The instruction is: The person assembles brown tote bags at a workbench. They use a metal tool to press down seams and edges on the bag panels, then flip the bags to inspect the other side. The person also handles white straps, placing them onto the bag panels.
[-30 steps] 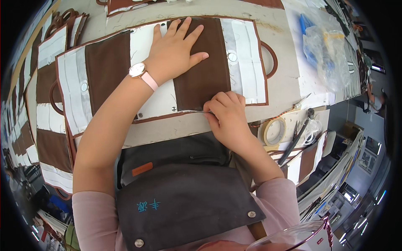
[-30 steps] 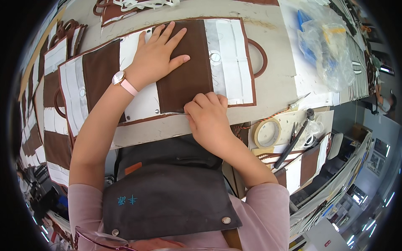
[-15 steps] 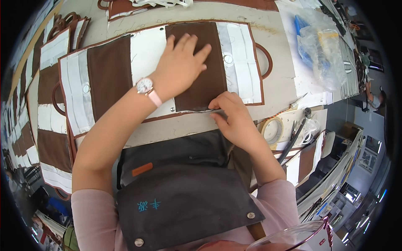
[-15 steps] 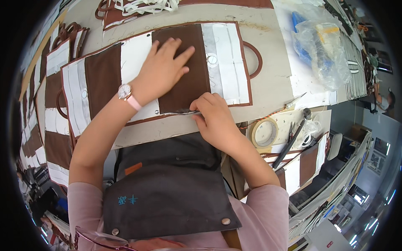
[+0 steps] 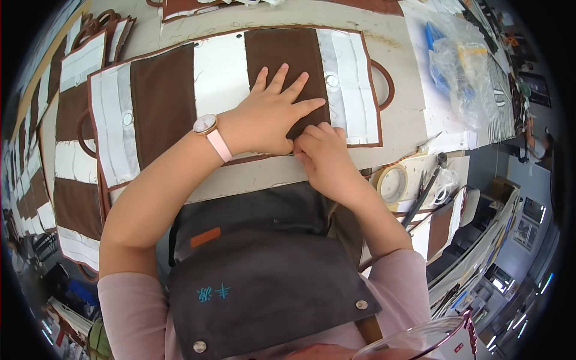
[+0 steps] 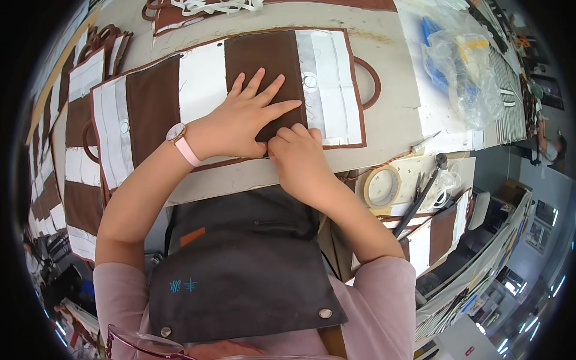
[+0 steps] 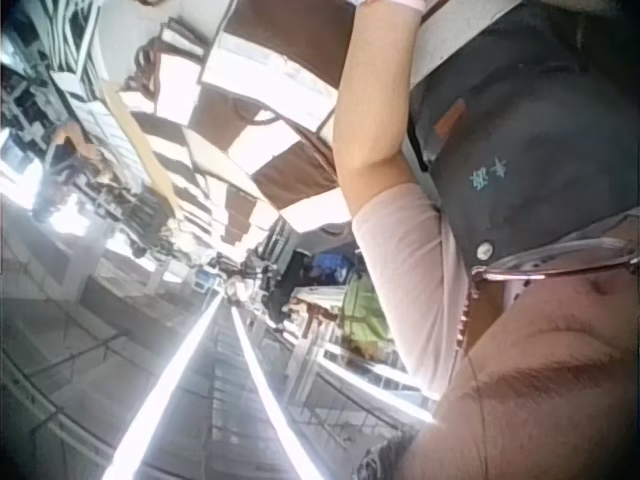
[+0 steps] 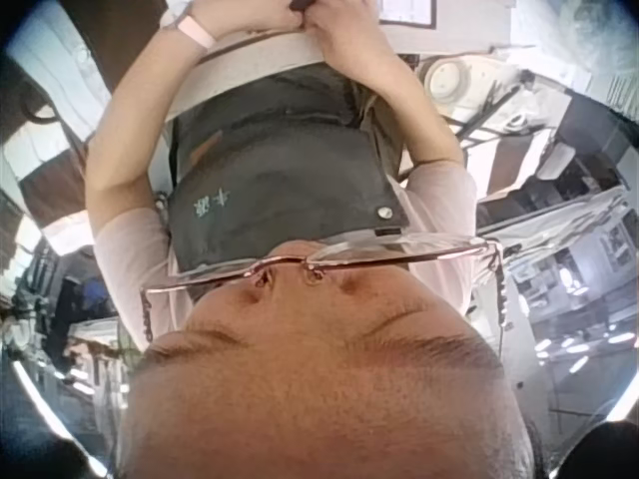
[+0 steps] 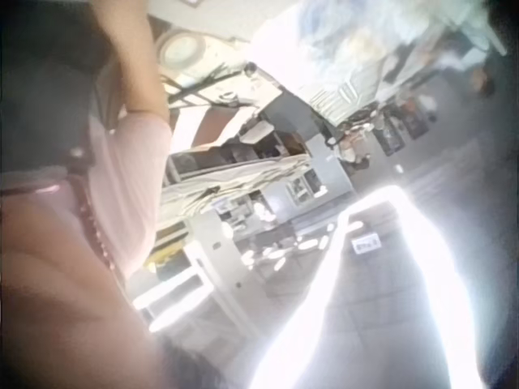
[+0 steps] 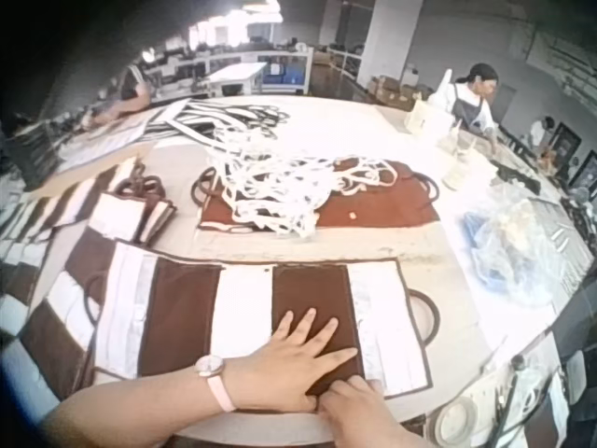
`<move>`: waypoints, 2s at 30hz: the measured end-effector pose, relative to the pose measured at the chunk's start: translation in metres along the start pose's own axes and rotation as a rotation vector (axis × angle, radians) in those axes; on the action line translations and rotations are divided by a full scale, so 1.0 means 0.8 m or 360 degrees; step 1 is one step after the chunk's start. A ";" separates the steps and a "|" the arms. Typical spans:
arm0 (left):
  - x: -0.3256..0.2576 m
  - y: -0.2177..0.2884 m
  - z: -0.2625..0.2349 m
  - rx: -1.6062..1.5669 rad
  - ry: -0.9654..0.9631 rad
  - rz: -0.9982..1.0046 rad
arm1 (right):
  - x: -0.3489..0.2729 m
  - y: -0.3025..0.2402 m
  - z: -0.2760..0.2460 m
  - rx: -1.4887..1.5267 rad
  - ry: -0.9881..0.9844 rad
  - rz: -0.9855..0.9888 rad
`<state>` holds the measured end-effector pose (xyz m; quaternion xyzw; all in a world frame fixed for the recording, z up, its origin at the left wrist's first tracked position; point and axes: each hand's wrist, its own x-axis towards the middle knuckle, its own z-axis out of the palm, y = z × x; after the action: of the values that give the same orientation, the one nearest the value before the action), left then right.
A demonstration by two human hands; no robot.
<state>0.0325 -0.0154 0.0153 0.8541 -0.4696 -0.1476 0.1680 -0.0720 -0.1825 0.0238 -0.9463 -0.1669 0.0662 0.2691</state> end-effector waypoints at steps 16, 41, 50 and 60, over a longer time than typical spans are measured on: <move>-0.076 0.046 0.024 -0.0607 0.0591 -0.0190 | 0.017 0.013 -0.022 0.0205 -0.0068 0.0096; -0.051 0.038 0.009 -0.0486 0.0264 -0.0381 | -0.020 -0.003 0.005 0.0004 0.0381 0.0142; -0.056 0.049 0.025 -0.0468 0.0490 -0.0335 | -0.010 -0.002 0.006 0.0073 0.0344 0.0137; -0.067 0.047 0.035 -0.0493 0.0594 -0.0236 | 0.001 -0.001 -0.002 0.0117 0.0193 0.0179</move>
<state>-0.0347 0.0077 0.0113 0.8627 -0.3384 -0.0694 0.3693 -0.0710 -0.1823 0.0251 -0.9459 -0.0944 0.0298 0.3090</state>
